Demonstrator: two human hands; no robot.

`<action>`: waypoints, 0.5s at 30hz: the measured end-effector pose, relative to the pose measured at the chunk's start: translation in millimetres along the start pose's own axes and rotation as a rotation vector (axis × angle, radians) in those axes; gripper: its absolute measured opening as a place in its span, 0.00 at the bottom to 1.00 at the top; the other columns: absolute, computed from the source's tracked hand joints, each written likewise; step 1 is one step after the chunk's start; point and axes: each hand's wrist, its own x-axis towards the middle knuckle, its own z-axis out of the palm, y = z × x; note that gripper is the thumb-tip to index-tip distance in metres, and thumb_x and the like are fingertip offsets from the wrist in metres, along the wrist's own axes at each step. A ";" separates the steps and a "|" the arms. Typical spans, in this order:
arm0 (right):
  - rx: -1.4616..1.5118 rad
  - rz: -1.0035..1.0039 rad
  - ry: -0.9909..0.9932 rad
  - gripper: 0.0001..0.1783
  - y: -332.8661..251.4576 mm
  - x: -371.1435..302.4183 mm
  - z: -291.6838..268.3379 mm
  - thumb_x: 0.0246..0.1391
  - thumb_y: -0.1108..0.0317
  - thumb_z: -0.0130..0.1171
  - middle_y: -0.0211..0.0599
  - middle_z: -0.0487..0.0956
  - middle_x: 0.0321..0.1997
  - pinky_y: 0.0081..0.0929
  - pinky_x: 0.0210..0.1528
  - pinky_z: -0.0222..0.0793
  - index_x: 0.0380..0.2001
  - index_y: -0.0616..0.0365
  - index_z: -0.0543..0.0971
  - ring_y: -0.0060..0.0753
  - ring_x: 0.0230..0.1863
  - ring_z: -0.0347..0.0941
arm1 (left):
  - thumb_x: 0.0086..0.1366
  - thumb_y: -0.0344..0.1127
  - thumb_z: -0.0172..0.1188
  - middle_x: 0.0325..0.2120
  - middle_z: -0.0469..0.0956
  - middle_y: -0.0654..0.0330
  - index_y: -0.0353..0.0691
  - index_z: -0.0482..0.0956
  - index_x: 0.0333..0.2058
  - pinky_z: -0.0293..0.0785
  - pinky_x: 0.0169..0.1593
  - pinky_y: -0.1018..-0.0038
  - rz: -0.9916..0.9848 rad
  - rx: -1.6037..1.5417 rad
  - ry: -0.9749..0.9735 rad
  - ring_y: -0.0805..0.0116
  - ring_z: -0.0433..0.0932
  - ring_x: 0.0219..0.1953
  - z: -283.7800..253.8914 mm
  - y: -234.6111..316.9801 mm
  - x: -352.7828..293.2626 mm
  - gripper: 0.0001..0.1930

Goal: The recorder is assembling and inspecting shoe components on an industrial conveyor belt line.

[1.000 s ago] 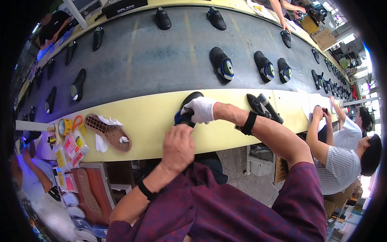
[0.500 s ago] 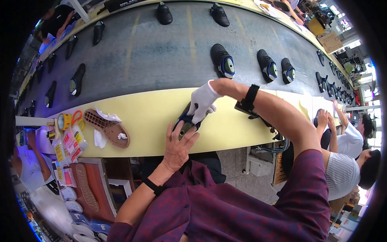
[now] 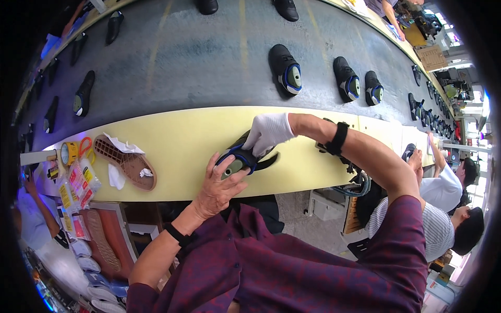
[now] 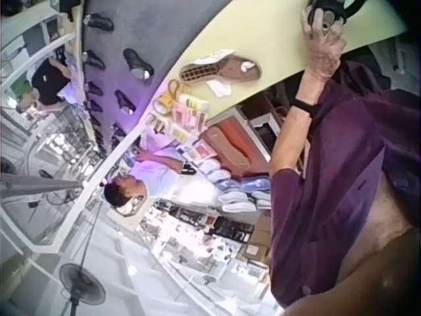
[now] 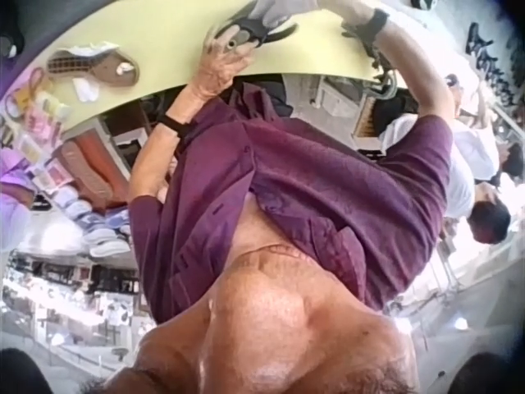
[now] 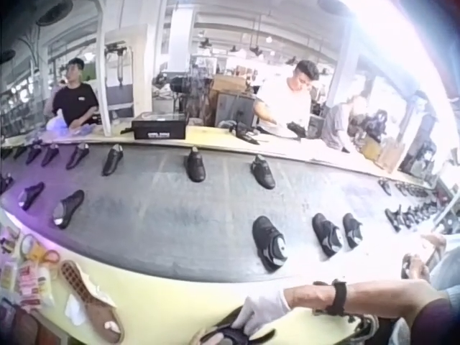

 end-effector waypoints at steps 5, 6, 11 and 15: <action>-0.235 -0.245 0.379 0.21 11.5 -4.5 38.2 0.51 0.68 0.73 0.45 0.85 0.34 0.43 0.42 0.79 0.48 0.55 0.80 0.54 0.37 0.84 | 0.64 0.34 0.60 0.59 0.80 0.72 0.47 0.87 0.36 0.55 0.79 0.43 -0.001 -0.014 0.007 0.53 0.63 0.72 2.7 -0.2 0.7 0.07; -0.257 -0.268 0.390 0.20 12.6 -3.7 39.3 0.51 0.67 0.74 0.46 0.84 0.33 0.44 0.42 0.79 0.47 0.57 0.79 0.56 0.37 0.84 | 0.64 0.34 0.60 0.59 0.80 0.72 0.47 0.87 0.36 0.55 0.79 0.43 -0.004 -0.020 0.004 0.53 0.63 0.72 4.4 -0.9 0.4 0.07; -0.452 -0.288 0.384 0.20 4.6 4.1 39.2 0.52 0.64 0.74 0.48 0.84 0.29 0.47 0.39 0.79 0.40 0.61 0.76 0.57 0.35 0.84 | 0.64 0.34 0.62 0.57 0.80 0.72 0.47 0.86 0.37 0.58 0.77 0.43 0.030 0.011 0.031 0.53 0.64 0.71 11.2 -7.2 0.2 0.06; -0.559 -0.316 0.352 0.17 -0.1 8.5 43.2 0.54 0.65 0.70 0.46 0.81 0.22 0.47 0.32 0.79 0.38 0.62 0.73 0.55 0.28 0.84 | 0.64 0.33 0.62 0.55 0.81 0.71 0.47 0.84 0.38 0.57 0.77 0.41 0.034 -0.014 0.006 0.51 0.65 0.71 10.9 -7.0 0.2 0.05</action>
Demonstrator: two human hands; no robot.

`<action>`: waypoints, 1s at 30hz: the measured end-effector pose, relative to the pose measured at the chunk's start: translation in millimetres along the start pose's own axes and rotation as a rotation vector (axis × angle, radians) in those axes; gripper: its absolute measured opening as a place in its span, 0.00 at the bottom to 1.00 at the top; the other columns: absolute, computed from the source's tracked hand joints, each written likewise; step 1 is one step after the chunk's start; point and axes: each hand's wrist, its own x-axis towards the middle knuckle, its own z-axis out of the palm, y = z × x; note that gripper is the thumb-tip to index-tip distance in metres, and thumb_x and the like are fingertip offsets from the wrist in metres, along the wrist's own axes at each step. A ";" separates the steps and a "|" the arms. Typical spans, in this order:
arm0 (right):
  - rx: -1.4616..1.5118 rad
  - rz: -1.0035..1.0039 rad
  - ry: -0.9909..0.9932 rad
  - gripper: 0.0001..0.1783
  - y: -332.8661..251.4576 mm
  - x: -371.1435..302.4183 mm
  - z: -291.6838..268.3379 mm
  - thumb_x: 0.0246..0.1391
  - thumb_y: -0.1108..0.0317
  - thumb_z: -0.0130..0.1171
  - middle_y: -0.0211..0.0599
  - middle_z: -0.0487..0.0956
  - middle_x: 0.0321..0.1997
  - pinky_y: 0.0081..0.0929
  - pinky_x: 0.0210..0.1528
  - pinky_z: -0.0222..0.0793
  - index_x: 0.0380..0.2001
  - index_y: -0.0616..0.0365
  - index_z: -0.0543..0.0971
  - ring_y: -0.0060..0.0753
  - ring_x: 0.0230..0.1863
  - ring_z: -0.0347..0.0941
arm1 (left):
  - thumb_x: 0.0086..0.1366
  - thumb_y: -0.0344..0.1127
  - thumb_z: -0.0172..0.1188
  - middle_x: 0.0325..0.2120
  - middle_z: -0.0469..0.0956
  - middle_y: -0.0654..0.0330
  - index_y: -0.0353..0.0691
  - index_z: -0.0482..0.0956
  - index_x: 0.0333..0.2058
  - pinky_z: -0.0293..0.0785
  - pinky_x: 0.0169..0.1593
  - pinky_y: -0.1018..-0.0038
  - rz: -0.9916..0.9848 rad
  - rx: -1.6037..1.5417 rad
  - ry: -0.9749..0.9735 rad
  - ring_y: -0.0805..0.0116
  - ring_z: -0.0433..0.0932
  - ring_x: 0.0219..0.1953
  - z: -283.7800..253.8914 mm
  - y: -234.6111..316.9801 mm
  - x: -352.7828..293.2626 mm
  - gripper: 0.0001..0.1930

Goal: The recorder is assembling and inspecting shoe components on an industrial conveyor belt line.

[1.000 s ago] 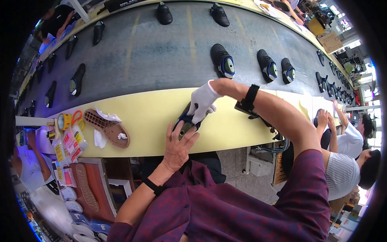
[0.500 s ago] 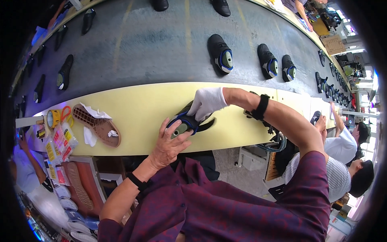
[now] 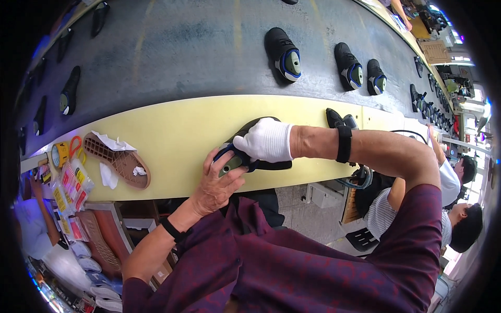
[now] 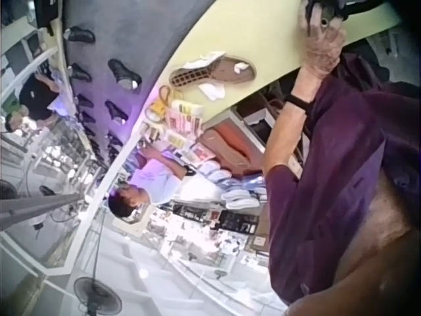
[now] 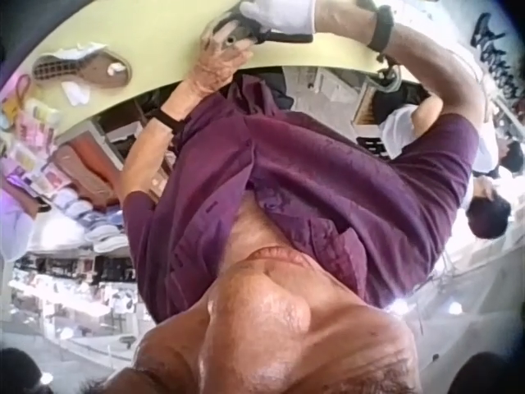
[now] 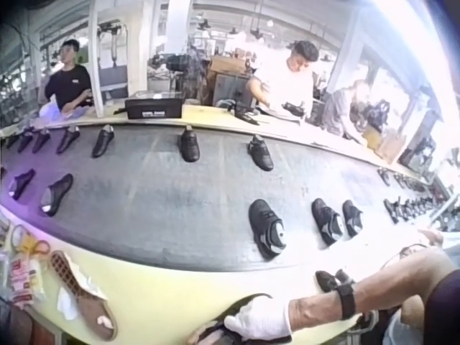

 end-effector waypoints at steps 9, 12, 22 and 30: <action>-0.063 0.098 0.036 0.20 -31.5 11.1 6.3 0.51 0.64 0.71 0.44 0.79 0.19 0.48 0.28 0.79 0.40 0.62 0.73 0.56 0.24 0.83 | 0.57 0.31 0.72 0.53 0.71 0.48 0.40 0.75 0.50 0.60 0.72 0.47 -0.302 -0.473 0.235 0.42 0.69 0.62 -17.7 11.5 0.8 0.23; -0.050 0.107 0.103 0.21 -47.0 25.5 11.0 0.53 0.62 0.71 0.47 0.80 0.21 0.49 0.30 0.80 0.42 0.63 0.74 0.59 0.26 0.83 | 0.57 0.36 0.77 0.55 0.70 0.47 0.40 0.76 0.53 0.65 0.68 0.49 -0.360 -0.090 0.225 0.41 0.70 0.61 -31.4 6.8 5.7 0.27; 0.053 0.236 0.197 0.22 -51.8 18.2 18.8 0.54 0.59 0.71 0.52 0.83 0.27 0.50 0.35 0.80 0.44 0.63 0.76 0.63 0.32 0.83 | 0.60 0.31 0.74 0.53 0.76 0.53 0.40 0.78 0.54 0.76 0.57 0.56 -0.270 -0.088 0.138 0.47 0.76 0.53 -39.6 -10.4 5.3 0.24; 0.580 0.554 0.552 0.23 -112.0 -56.5 88.6 0.58 0.61 0.72 0.43 0.85 0.38 0.35 0.41 0.81 0.54 0.56 0.81 0.40 0.35 0.85 | 0.65 0.31 0.70 0.58 0.80 0.50 0.37 0.76 0.51 0.75 0.61 0.56 -0.258 -0.142 0.103 0.46 0.79 0.56 -47.3 -4.9 14.2 0.18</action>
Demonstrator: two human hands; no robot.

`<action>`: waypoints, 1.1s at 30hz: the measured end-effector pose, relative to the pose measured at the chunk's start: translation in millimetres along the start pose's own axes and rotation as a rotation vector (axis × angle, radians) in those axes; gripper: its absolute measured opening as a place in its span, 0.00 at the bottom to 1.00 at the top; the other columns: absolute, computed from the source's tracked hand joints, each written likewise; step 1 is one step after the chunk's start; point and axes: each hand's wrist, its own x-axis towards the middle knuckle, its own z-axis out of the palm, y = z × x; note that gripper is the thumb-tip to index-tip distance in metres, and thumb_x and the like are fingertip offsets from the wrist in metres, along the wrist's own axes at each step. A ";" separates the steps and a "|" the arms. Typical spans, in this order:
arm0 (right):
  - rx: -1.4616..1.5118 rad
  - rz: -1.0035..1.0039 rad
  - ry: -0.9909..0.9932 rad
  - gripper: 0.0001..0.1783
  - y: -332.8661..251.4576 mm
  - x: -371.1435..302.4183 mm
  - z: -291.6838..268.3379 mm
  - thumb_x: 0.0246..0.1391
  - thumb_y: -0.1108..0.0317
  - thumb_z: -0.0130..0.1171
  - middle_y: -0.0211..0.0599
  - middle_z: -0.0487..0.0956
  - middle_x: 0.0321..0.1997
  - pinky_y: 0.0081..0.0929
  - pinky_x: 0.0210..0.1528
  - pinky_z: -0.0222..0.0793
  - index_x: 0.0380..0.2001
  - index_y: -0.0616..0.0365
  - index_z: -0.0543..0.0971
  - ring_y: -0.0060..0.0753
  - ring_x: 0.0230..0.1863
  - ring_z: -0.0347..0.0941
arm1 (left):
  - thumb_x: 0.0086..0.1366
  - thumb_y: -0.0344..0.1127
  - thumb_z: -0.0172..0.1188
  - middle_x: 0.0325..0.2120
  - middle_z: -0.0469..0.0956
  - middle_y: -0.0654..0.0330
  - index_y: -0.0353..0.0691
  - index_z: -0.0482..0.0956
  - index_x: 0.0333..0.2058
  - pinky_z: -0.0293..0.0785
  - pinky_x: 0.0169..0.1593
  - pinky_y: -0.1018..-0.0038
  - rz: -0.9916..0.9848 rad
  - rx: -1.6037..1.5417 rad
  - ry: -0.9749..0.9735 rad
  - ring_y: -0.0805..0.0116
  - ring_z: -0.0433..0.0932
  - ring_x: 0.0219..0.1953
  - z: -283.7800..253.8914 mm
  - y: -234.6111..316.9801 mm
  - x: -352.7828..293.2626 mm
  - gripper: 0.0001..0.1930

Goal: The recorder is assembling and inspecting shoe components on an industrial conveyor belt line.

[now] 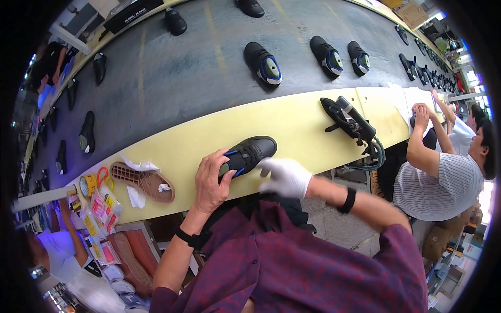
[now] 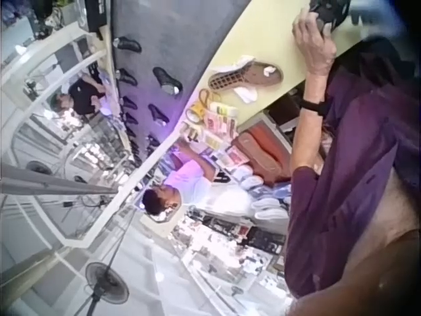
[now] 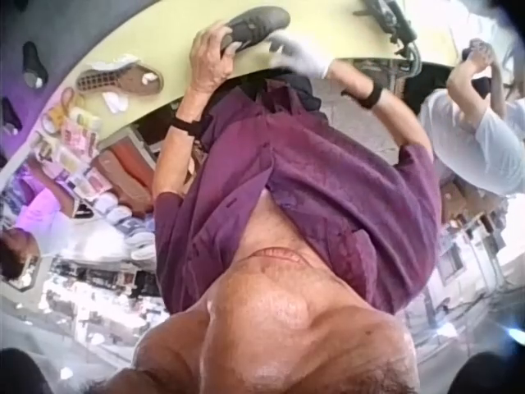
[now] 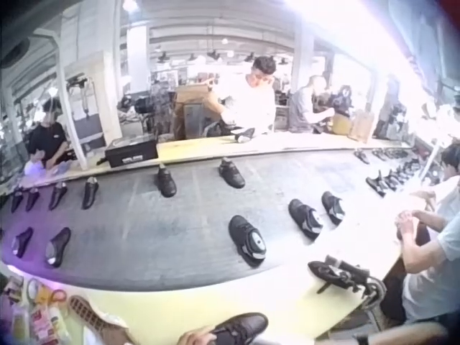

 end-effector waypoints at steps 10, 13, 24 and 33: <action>0.237 0.025 0.439 0.14 -15.5 8.5 48.8 0.56 0.70 0.74 0.41 0.80 0.30 0.33 0.35 0.75 0.42 0.59 0.79 0.36 0.29 0.77 | 0.66 0.31 0.70 0.57 0.82 0.52 0.39 0.76 0.52 0.76 0.60 0.57 0.019 0.002 0.004 0.46 0.80 0.55 7.1 8.0 4.4 0.18; 0.106 -0.277 0.405 0.14 -1.0 17.0 25.7 0.52 0.69 0.76 0.39 0.79 0.29 0.37 0.35 0.75 0.38 0.56 0.80 0.42 0.30 0.78 | 0.67 0.33 0.69 0.55 0.82 0.51 0.38 0.77 0.53 0.76 0.58 0.56 0.026 0.024 -0.024 0.46 0.80 0.53 6.4 10.5 8.5 0.18; -0.228 -0.653 0.259 0.17 18.8 34.9 -3.6 0.44 0.76 0.72 0.41 0.78 0.36 0.43 0.41 0.76 0.40 0.55 0.80 0.52 0.41 0.79 | 0.70 0.35 0.65 0.49 0.81 0.50 0.37 0.79 0.54 0.76 0.55 0.58 0.022 0.043 -0.046 0.47 0.80 0.50 3.4 8.6 15.8 0.17; 0.202 -0.607 0.485 0.14 -2.9 79.9 4.9 0.50 0.83 0.68 0.48 0.80 0.45 0.41 0.46 0.78 0.41 0.63 0.80 0.54 0.45 0.81 | 0.67 0.29 0.64 0.41 0.79 0.52 0.36 0.79 0.49 0.77 0.43 0.60 -0.028 -0.054 -0.069 0.47 0.81 0.40 4.0 -10.5 36.5 0.13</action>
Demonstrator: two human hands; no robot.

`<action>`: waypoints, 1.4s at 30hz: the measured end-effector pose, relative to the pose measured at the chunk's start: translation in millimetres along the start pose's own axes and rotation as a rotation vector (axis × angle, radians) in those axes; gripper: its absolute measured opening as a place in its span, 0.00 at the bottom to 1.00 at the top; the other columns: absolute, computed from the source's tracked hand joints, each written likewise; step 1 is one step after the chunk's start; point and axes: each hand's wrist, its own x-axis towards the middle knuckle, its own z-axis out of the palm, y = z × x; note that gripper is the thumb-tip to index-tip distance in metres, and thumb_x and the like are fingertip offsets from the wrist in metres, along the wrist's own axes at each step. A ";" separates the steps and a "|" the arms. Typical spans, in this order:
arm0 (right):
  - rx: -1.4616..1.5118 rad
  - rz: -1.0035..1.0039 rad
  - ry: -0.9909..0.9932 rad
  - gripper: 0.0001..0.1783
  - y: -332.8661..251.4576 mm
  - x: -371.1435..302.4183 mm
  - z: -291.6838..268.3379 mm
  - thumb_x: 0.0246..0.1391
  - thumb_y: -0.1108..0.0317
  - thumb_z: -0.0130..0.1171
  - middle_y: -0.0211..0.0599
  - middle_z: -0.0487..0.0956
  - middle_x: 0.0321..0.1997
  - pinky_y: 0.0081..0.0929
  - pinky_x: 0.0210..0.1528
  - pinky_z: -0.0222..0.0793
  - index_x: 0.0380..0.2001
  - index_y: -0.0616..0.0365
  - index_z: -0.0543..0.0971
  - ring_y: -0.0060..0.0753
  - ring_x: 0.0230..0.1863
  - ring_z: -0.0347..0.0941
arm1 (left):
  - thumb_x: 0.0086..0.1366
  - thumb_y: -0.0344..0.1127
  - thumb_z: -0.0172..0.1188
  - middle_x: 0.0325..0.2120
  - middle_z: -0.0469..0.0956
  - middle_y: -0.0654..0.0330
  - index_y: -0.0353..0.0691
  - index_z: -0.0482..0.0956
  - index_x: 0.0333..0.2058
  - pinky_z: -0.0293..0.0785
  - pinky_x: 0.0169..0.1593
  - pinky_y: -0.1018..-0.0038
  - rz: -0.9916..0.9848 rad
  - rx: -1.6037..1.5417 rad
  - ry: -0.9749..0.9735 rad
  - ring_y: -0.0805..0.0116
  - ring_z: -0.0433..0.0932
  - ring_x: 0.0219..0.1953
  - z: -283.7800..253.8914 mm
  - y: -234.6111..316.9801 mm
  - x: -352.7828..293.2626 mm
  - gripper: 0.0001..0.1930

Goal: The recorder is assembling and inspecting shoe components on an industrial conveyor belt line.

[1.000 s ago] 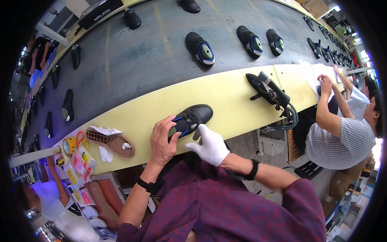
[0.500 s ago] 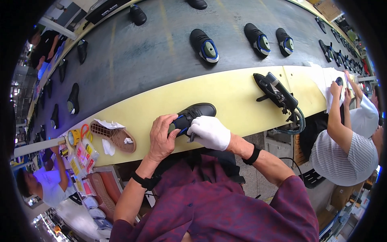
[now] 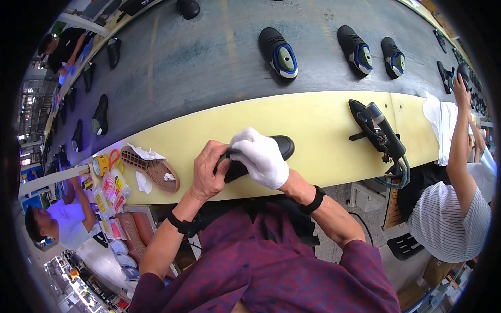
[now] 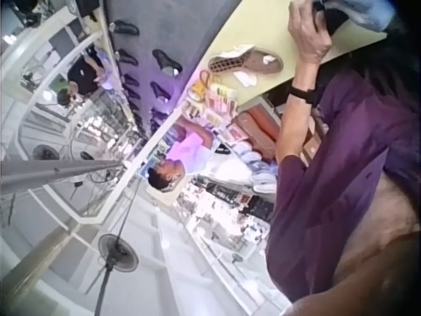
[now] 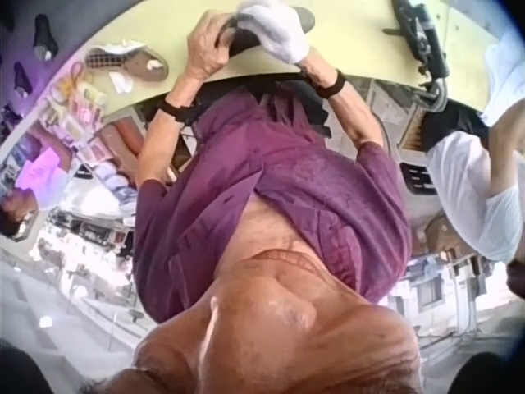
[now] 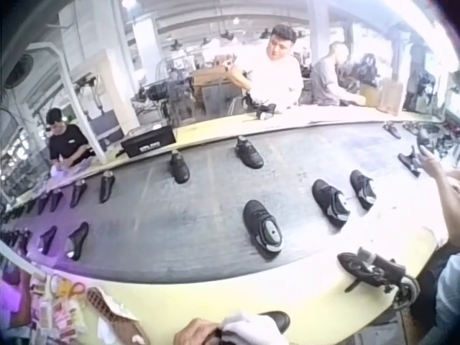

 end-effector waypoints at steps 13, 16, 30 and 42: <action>-0.144 0.458 0.203 0.07 0.2 39.9 19.5 0.59 0.79 0.66 0.46 0.75 0.33 0.37 0.33 0.70 0.29 0.67 0.76 0.48 0.28 0.74 | 0.68 0.30 0.62 0.35 0.77 0.52 0.34 0.80 0.46 0.76 0.36 0.62 -0.103 -0.130 0.011 0.52 0.80 0.32 0.6 -11.8 19.5 0.10; -0.160 0.494 0.191 0.08 1.7 38.9 19.9 0.59 0.79 0.65 0.45 0.74 0.31 0.37 0.33 0.70 0.28 0.67 0.76 0.46 0.28 0.73 | 0.65 0.35 0.66 0.36 0.76 0.52 0.34 0.80 0.47 0.76 0.37 0.61 -0.034 -0.139 0.015 0.52 0.79 0.34 -0.6 -11.9 19.5 0.15; 0.031 0.687 -0.249 0.12 -1.7 32.3 -18.1 0.58 0.69 0.70 0.45 0.78 0.35 0.33 0.41 0.73 0.39 0.65 0.81 0.38 0.35 0.77 | 0.52 0.37 0.79 0.35 0.74 0.53 0.34 0.78 0.46 0.76 0.37 0.60 0.111 -0.042 0.005 0.51 0.80 0.34 -0.4 -15.0 14.6 0.26; -0.081 0.537 -0.026 0.09 -7.4 14.8 -2.7 0.57 0.76 0.68 0.46 0.71 0.26 0.37 0.32 0.67 0.29 0.66 0.76 0.45 0.26 0.70 | 0.60 0.42 0.73 0.33 0.73 0.52 0.35 0.78 0.44 0.74 0.37 0.60 0.224 -0.026 0.013 0.51 0.77 0.33 4.8 -8.4 13.7 0.21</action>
